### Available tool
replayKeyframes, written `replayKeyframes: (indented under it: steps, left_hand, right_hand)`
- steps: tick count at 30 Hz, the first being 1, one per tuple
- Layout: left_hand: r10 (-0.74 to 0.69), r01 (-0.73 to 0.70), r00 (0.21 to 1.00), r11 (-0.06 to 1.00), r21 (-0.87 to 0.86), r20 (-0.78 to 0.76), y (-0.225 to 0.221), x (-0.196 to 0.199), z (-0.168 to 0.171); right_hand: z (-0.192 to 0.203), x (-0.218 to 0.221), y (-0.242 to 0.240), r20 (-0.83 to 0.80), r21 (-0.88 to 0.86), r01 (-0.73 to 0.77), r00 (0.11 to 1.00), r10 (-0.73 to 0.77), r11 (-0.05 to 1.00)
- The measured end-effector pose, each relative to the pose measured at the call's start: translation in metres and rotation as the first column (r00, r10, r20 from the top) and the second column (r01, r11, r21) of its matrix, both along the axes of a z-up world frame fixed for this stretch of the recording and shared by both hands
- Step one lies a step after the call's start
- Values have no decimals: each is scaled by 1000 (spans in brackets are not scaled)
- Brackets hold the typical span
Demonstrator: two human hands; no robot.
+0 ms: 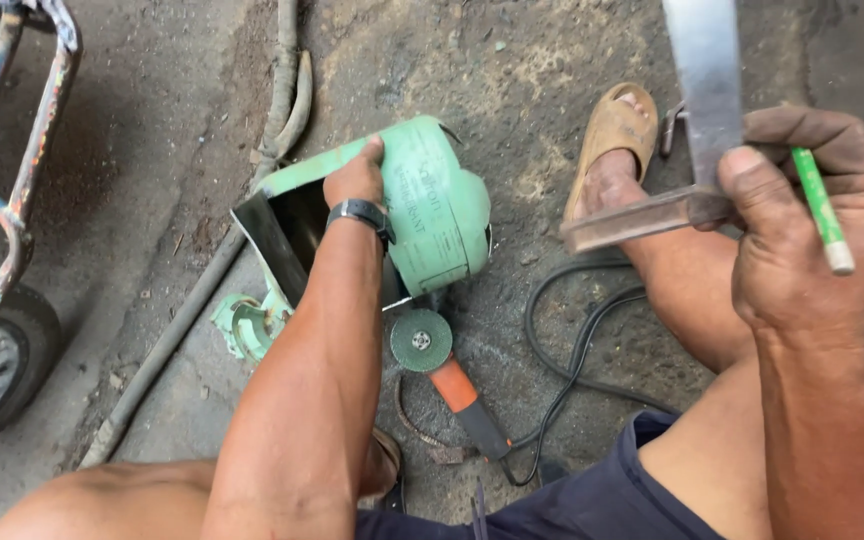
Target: The person marks a green metal tank with a pencil using a metal strip as a guide and uses an angle grinder to cut the tank while sitting on the floor.
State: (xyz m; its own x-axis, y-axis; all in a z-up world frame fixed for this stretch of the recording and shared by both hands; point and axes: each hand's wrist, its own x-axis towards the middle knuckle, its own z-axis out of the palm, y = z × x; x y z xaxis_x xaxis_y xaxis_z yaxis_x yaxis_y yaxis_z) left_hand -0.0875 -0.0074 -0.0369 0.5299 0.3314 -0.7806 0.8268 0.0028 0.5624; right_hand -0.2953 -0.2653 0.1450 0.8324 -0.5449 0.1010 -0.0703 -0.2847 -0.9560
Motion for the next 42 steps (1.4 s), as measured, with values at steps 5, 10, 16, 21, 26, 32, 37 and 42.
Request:
replayKeyframes:
  steps: [5,10,16,21,26,32,37,42]
  left_hand:
    - [174,-167,978,984,-69,115,-7,8,6]
    - [108,-78,945,991,-109,309,16,17,3]
    - [-143,137,906,990,45,398,23,-3,-26]
    - [-70,98,883,995,-36,464,6,-40,-78]
    - [-61,94,870,995,-44,489,6,-45,-82]
    - [-276,207,904,951,231,325,7,-61,-20]
    - [-484,-128,524,769,626,701,8,-71,-5]
    - [-872,489,161,478,730,463,10,23,-15]
  right_hand:
    - [7,3,5,5,-225,-64,998,67,972]
    - [4,4,8,5,-303,-135,990,143,943]
    - [-1,11,11,-25,-294,-132,991,130,947]
    - [-21,9,-7,9,-416,-142,987,161,898]
    - [-29,18,0,84,-361,-111,985,151,926]
    - [-35,21,8,59,-274,-120,988,141,954]
    - [-37,21,15,-2,-306,-78,997,81,949]
    - [-44,19,25,41,-247,-126,989,140,961]
